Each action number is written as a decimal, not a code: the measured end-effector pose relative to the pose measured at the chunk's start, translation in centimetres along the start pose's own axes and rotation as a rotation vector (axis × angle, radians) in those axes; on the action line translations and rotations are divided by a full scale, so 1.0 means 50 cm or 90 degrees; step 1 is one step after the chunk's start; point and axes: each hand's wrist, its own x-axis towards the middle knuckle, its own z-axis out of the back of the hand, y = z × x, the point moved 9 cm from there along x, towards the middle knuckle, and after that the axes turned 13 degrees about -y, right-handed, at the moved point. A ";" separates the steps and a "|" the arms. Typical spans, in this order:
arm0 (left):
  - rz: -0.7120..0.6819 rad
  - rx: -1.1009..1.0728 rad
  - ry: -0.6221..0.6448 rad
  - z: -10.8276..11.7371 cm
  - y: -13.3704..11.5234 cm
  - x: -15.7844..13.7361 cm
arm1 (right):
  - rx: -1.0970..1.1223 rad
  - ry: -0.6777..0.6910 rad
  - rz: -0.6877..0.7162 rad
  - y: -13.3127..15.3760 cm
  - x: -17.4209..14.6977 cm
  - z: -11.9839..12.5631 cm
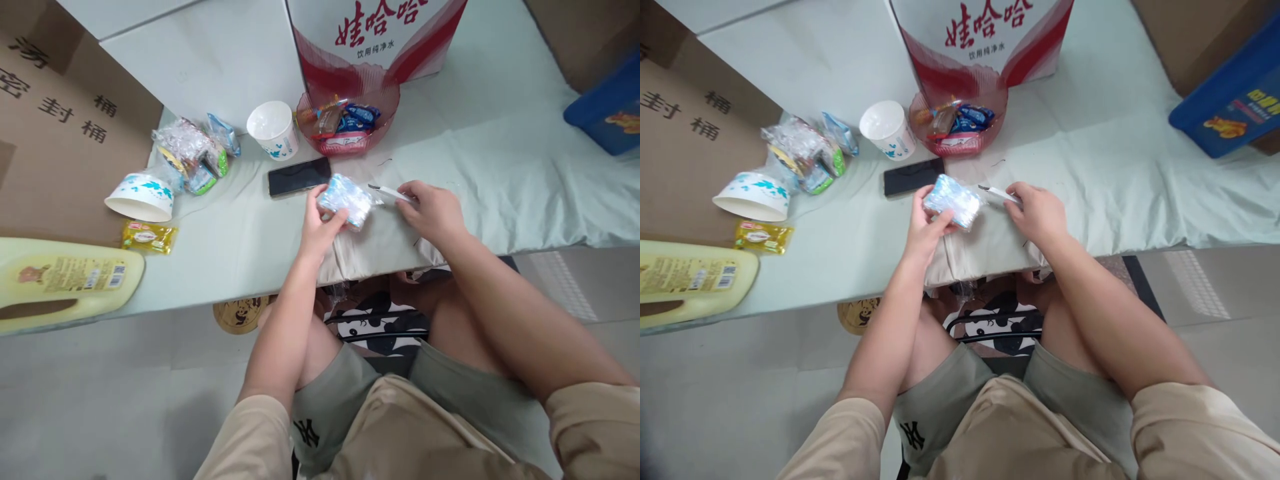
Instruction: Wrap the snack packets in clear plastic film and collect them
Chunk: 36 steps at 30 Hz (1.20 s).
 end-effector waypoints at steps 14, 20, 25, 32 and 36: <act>-0.101 0.140 -0.047 0.038 -0.031 0.018 | 0.225 0.044 0.163 0.106 -0.034 -0.013; 0.017 0.011 -0.086 0.067 -0.013 0.028 | 0.248 0.071 0.150 0.122 -0.035 -0.019; -0.035 0.062 -0.187 0.114 -0.025 0.037 | 0.190 -0.056 0.005 0.039 -0.002 0.021; -0.194 0.218 -0.191 0.121 -0.071 0.030 | 0.205 0.002 0.034 0.043 -0.009 0.015; -0.269 0.204 -0.240 0.144 -0.099 0.021 | 0.160 0.069 0.138 0.087 -0.029 -0.004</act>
